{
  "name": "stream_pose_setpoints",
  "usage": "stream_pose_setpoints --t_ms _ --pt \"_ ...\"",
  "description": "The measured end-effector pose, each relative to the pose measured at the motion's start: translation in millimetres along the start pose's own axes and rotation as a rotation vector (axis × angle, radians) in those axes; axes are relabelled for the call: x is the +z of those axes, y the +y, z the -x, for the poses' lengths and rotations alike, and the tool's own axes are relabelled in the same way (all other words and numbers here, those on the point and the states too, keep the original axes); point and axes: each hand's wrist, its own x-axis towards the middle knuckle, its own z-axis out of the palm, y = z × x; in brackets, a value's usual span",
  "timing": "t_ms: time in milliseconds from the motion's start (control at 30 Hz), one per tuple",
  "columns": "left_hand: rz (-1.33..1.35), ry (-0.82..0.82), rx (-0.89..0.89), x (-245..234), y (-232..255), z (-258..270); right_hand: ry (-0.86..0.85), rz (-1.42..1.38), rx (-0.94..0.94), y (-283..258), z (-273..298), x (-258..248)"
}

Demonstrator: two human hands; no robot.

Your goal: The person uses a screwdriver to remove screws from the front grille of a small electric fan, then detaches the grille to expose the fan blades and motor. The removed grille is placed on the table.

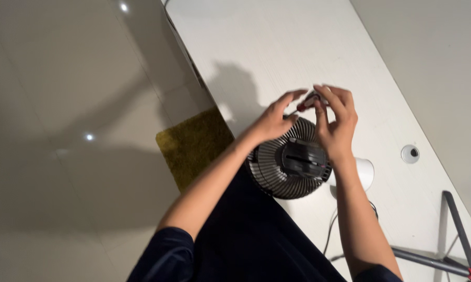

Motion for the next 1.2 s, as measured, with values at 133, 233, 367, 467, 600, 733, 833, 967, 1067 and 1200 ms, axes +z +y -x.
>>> stream_pose_setpoints --t_ms 133,233,367,467,600,733,833,967,1067,1200 --pt "0.001 -0.16 0.017 -20 14 -24 -0.127 -0.064 -0.005 7 -11 -14" --pt "-0.002 -0.139 0.024 -25 28 -26 -0.14 -0.096 -0.047 7 -11 -17" --pt "-0.096 0.04 0.042 -20 38 -20 -0.085 0.06 -0.135 -1 -7 -16" --pt "-0.199 0.104 -0.035 -19 37 -19 -0.077 -0.012 -0.025 -8 -12 -13" --pt "-0.078 -0.001 0.242 -30 27 -21 -0.071 -0.085 -0.02 -14 -19 -20" --pt "-0.024 -0.04 0.126 -29 29 -18 -0.049 -0.012 -0.145 -15 -19 -21" --pt "-0.09 0.03 0.006 -21 34 -21 -0.072 -0.035 -0.05 -13 -20 -15" --pt "-0.083 -0.001 0.171 -22 36 -23 -0.094 -0.131 0.122 -11 -22 -15" --pt "-0.008 -0.048 0.158 -25 36 -24 -0.117 -0.136 0.083 -10 -23 -17" --pt "-0.058 0.025 -0.043 -17 38 -25 -0.071 -0.008 -0.004 -5 -18 -10"
